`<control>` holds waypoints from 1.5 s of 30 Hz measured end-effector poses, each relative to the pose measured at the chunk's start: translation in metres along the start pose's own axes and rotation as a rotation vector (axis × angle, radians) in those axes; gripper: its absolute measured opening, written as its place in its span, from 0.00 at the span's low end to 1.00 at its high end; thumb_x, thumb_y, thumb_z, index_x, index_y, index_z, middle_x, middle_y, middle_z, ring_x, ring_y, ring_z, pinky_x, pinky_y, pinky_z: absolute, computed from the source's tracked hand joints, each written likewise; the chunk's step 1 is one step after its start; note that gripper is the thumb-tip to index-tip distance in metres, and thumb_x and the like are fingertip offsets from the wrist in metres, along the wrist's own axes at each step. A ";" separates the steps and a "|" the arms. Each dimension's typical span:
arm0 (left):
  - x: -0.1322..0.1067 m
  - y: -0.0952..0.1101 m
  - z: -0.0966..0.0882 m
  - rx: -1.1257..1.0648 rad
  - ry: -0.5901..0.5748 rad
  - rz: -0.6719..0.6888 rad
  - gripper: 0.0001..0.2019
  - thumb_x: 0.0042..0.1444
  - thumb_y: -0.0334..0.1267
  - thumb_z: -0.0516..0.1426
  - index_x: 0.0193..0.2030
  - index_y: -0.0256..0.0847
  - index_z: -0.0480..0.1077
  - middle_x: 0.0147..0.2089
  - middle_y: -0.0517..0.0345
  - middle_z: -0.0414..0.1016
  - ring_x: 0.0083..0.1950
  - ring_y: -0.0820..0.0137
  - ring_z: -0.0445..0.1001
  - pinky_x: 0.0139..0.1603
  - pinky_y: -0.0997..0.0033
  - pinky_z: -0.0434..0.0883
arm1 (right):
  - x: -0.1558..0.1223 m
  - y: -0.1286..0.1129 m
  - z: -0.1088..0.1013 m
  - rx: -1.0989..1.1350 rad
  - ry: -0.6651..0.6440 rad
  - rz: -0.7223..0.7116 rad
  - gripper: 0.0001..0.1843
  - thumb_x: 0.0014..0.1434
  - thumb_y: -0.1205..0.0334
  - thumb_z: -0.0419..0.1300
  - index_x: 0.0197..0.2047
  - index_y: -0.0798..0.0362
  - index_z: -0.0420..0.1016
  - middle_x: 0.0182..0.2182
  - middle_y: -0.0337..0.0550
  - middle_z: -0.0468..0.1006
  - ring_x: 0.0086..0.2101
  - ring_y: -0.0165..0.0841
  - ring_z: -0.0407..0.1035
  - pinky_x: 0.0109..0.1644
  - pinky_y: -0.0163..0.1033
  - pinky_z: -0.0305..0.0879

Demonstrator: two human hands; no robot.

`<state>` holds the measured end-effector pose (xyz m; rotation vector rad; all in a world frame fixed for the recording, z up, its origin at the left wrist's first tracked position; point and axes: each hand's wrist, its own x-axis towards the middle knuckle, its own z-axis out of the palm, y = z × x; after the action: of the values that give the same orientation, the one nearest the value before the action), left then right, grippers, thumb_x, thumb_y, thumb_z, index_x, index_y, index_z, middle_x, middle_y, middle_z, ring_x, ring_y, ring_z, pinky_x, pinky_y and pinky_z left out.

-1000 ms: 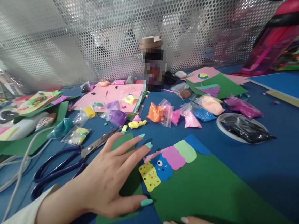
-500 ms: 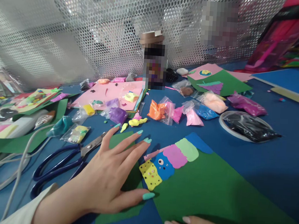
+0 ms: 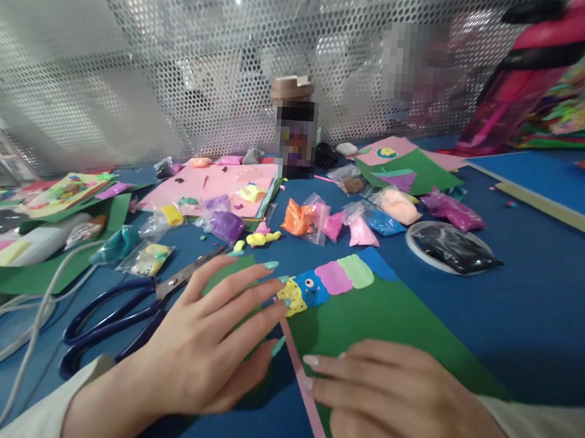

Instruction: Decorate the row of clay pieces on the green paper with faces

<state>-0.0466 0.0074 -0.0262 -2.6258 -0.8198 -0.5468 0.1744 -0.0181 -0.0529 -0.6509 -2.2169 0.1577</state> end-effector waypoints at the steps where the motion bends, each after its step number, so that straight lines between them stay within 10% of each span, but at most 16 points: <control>1: 0.000 0.001 -0.002 0.009 0.022 0.039 0.12 0.53 0.33 0.54 0.45 0.37 0.70 0.48 0.52 0.73 0.54 0.61 0.66 0.59 0.56 0.55 | 0.006 0.005 -0.006 0.007 -0.013 0.007 0.19 0.59 0.72 0.45 0.25 0.52 0.71 0.25 0.38 0.79 0.29 0.29 0.73 0.37 0.37 0.67; 5: 0.009 0.011 -0.008 0.002 0.102 0.080 0.11 0.51 0.30 0.54 0.43 0.34 0.69 0.45 0.51 0.74 0.52 0.62 0.68 0.54 0.62 0.62 | 0.023 0.047 -0.036 -0.284 0.189 -0.167 0.11 0.58 0.66 0.53 0.24 0.53 0.69 0.17 0.38 0.73 0.19 0.28 0.64 0.25 0.36 0.58; 13: 0.056 0.089 0.004 -0.284 -0.311 0.248 0.30 0.59 0.57 0.40 0.62 0.40 0.50 0.63 0.50 0.57 0.62 0.59 0.57 0.57 0.56 0.63 | 0.020 0.139 -0.068 -0.582 0.064 0.263 0.19 0.58 0.58 0.50 0.18 0.53 0.65 0.12 0.38 0.64 0.16 0.29 0.60 0.22 0.35 0.46; 24: 0.055 0.078 -0.009 -0.553 -0.583 0.276 0.31 0.55 0.49 0.53 0.62 0.43 0.48 0.66 0.52 0.49 0.65 0.62 0.52 0.64 0.55 0.55 | 0.019 0.139 -0.055 -0.450 0.086 0.207 0.12 0.59 0.60 0.51 0.28 0.55 0.70 0.27 0.45 0.76 0.29 0.34 0.69 0.32 0.35 0.59; 32: 0.059 0.060 0.019 -0.445 0.070 0.071 0.08 0.57 0.28 0.49 0.41 0.37 0.66 0.33 0.54 0.72 0.33 0.72 0.70 0.32 0.72 0.68 | 0.022 0.108 -0.045 -0.345 0.052 0.014 0.13 0.62 0.61 0.49 0.29 0.56 0.69 0.26 0.43 0.75 0.30 0.32 0.69 0.36 0.35 0.60; 40: 0.046 0.056 0.020 -0.278 0.154 0.336 0.10 0.59 0.27 0.45 0.42 0.30 0.66 0.21 0.58 0.65 0.23 0.71 0.60 0.21 0.70 0.58 | 0.020 0.095 -0.040 -0.336 -0.002 -0.143 0.24 0.62 0.58 0.51 0.15 0.55 0.62 0.14 0.37 0.64 0.18 0.27 0.60 0.25 0.36 0.50; 45: 0.041 0.016 0.020 -0.062 0.392 -0.016 0.10 0.56 0.25 0.48 0.43 0.36 0.64 0.25 0.59 0.66 0.27 0.72 0.62 0.29 0.72 0.63 | 0.019 0.088 -0.039 -0.304 0.023 -0.115 0.17 0.61 0.61 0.51 0.21 0.55 0.66 0.17 0.38 0.67 0.19 0.27 0.62 0.25 0.34 0.53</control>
<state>-0.0012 0.0226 -0.0279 -2.4458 -0.7056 -1.0625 0.2278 0.0638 -0.0420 -0.6799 -2.2694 -0.2486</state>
